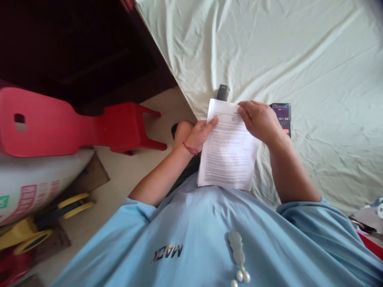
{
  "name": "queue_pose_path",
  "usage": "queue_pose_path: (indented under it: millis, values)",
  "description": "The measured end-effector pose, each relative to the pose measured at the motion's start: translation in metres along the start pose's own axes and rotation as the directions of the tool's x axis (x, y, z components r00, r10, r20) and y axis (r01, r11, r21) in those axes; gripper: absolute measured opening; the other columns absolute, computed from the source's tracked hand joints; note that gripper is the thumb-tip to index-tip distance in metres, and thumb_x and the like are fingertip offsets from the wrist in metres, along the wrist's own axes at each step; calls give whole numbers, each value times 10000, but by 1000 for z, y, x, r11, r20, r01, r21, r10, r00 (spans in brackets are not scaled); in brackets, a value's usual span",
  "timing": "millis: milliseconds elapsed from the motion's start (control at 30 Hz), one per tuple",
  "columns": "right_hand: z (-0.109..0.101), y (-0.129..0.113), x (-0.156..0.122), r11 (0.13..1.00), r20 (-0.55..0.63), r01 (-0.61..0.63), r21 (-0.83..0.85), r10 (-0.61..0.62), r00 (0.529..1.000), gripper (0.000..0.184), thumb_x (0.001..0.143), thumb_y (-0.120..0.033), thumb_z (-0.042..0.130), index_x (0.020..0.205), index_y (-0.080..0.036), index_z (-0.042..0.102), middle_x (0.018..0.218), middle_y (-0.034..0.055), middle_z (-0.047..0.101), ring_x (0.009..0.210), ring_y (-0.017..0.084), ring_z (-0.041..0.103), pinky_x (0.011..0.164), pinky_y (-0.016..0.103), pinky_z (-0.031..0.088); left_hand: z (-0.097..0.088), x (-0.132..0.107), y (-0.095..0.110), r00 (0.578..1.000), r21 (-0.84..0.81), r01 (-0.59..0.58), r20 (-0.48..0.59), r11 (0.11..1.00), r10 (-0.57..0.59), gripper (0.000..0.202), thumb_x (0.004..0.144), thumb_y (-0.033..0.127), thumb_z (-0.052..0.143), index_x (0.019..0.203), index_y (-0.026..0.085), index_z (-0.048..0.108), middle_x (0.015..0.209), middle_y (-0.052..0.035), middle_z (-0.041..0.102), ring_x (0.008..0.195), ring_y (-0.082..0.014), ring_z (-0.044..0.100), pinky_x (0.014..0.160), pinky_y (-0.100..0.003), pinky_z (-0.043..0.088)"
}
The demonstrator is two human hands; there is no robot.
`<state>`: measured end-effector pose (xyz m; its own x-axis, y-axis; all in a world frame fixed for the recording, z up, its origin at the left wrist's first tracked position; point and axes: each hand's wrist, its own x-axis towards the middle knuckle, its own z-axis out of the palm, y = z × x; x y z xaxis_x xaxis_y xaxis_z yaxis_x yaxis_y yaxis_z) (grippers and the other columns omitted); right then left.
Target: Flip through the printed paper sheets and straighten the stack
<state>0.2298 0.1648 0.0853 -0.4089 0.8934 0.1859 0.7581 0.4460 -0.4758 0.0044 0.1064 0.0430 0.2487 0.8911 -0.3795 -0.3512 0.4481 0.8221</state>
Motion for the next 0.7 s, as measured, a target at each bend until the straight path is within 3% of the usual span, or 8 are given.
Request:
queue_pose_path:
  millis: [133,267,333,433,567,700]
  values:
    - [1,-4,4,1000,-65,-7,21,8,998,385,1097,-498,417,1152,-260,714,1039,84,754,1083,300,650,1036,496,485,4,1,2,1000,-8,-8,5,1000,8,601,768,733,823,942,160,776,932,-112,798,1085,-333,765,955,-446,611]
    - [0,-8,9,1000,-13,12,13,-12,1000,394,1098,-491,419,1081,-254,732,986,85,750,1031,294,662,1021,497,495,9,5,4,1000,-27,-22,1,999,22,605,770,707,838,983,145,773,946,-132,799,1145,-367,745,988,-476,602]
    - [-2,-12,12,1000,-43,25,17,-25,999,394,1100,-481,419,1166,-245,728,1048,90,755,1064,299,666,1034,507,494,11,6,6,999,-22,-21,-24,1000,21,568,795,678,835,992,150,775,943,-122,800,1148,-365,745,987,-474,604]
    - [-5,-21,15,997,-60,69,28,-67,996,418,1107,-464,404,1318,-245,690,1152,97,752,1132,308,662,1053,522,490,14,8,9,999,-1,-9,-53,1000,9,431,880,572,803,991,157,777,939,-102,802,1111,-325,761,969,-435,612]
    - [-5,-32,19,997,-7,77,23,-77,997,448,1124,-434,352,1316,-230,702,1150,119,752,1110,305,672,1021,495,508,20,8,14,999,-1,-20,-46,1000,20,288,1009,395,664,907,148,772,901,-89,797,960,-249,783,891,-374,620]
    - [-3,-36,22,996,-9,81,28,-81,997,450,1130,-447,343,1287,-234,707,1130,110,749,1064,286,680,969,447,518,20,10,13,997,25,-16,-69,1000,17,279,1017,392,650,919,165,777,899,-72,791,912,-217,773,886,-352,610]
